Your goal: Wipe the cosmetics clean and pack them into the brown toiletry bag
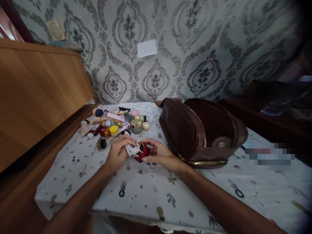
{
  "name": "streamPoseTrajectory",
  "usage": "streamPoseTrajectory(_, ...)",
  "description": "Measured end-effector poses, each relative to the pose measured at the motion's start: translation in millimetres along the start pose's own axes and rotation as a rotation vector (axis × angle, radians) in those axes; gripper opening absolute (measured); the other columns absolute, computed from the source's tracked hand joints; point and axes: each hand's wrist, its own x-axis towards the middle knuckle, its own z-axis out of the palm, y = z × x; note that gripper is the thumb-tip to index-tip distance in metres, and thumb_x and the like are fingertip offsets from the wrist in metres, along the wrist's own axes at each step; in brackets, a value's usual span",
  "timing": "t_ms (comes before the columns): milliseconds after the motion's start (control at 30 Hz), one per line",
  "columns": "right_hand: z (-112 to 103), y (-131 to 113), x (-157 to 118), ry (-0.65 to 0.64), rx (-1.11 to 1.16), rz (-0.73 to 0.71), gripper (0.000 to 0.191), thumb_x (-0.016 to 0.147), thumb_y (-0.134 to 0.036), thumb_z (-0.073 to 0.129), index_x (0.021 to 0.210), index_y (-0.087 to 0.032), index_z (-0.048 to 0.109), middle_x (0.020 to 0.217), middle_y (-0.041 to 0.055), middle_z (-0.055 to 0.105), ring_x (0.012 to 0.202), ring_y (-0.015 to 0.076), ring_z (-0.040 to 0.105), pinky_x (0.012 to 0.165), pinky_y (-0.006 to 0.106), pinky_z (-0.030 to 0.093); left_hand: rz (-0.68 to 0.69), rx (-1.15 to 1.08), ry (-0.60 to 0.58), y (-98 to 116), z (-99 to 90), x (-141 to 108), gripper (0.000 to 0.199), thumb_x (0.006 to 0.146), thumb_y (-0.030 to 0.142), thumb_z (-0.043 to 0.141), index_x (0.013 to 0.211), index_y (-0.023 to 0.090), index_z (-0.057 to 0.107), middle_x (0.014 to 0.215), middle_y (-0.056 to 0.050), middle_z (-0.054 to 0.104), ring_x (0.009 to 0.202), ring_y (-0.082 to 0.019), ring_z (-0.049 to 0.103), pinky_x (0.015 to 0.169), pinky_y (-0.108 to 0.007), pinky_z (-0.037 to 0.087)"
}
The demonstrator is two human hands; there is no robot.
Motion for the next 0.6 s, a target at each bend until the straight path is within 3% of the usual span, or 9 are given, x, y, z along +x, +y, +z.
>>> streamPoseTrajectory(200, 7, 0, -3, -0.091, -0.007, -0.029, 0.059, 0.06, -0.021, 0.086, 0.112, -0.021, 0.059, 0.097, 0.0003, 0.067, 0.089, 0.0159, 0.064, 0.086, 0.031, 0.049, -0.034, 0.125, -0.078, 1, 5.1, -1, 0.03, 0.077, 0.005, 0.04, 0.089, 0.019, 0.063, 0.088, -0.006, 0.065, 0.085, -0.02, 0.061, 0.076, -0.032, 0.047)
streamPoseTrajectory(500, 0, 5, 3, 0.053, 0.039, -0.087, 0.061, 0.059, -0.023, 0.087, 0.113, -0.023, 0.058, 0.109, 0.0024, 0.066, 0.096, 0.0174, 0.064, 0.088, 0.031, 0.05, -0.238, 0.198, -0.02, -12, 5.5, -2, 0.016, 0.081, 0.013, 0.043, 0.079, 0.018, 0.058, 0.073, -0.001, 0.054, 0.069, -0.018, 0.052, 0.065, -0.028, 0.041)
streamPoseTrajectory(600, 1, 2, 3, 0.107, 0.104, -0.077, 0.062, 0.058, -0.021, 0.086, 0.112, -0.023, 0.058, 0.108, 0.0023, 0.066, 0.098, 0.0183, 0.064, 0.088, 0.032, 0.052, -0.236, 0.167, -0.021, -11, 6.1, -3, 0.022, 0.079, 0.011, 0.045, 0.092, 0.017, 0.062, 0.083, -0.002, 0.06, 0.078, -0.019, 0.057, 0.072, -0.03, 0.045)
